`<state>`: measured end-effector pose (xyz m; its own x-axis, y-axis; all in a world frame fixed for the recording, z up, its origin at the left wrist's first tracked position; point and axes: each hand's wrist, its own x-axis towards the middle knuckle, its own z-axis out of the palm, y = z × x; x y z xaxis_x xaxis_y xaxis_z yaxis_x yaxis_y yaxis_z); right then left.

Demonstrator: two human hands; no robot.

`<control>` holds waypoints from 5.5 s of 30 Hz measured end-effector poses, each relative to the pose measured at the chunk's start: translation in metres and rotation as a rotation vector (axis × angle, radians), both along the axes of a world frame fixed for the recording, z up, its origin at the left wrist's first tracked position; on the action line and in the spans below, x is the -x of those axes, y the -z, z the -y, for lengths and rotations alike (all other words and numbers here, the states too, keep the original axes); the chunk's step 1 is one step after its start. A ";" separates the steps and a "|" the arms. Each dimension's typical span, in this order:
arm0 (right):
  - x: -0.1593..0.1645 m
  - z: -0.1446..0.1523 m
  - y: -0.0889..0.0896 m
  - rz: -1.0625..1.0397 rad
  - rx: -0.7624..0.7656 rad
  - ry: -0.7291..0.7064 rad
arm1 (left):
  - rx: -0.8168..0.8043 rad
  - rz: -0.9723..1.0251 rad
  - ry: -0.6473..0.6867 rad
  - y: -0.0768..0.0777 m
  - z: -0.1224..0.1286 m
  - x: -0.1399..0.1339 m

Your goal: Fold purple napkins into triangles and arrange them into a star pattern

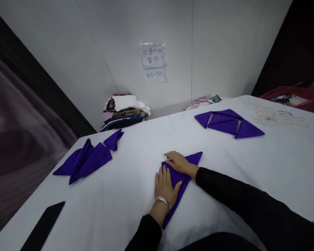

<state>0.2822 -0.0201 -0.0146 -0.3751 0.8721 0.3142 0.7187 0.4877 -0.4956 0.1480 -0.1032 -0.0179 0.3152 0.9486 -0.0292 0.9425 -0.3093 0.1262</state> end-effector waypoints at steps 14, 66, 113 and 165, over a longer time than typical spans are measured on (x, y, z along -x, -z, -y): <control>-0.079 -0.023 0.003 0.267 -0.095 0.111 | -0.035 -0.044 -0.007 0.002 0.001 0.002; -0.013 0.021 0.014 0.198 0.016 -0.356 | 0.076 0.099 0.240 -0.020 0.117 0.036; -0.010 0.021 -0.004 0.114 0.167 -0.308 | 0.029 0.057 0.125 -0.002 0.008 0.009; 0.011 0.120 -0.005 0.168 -0.256 -0.359 | -0.105 0.184 0.384 -0.020 -0.060 0.061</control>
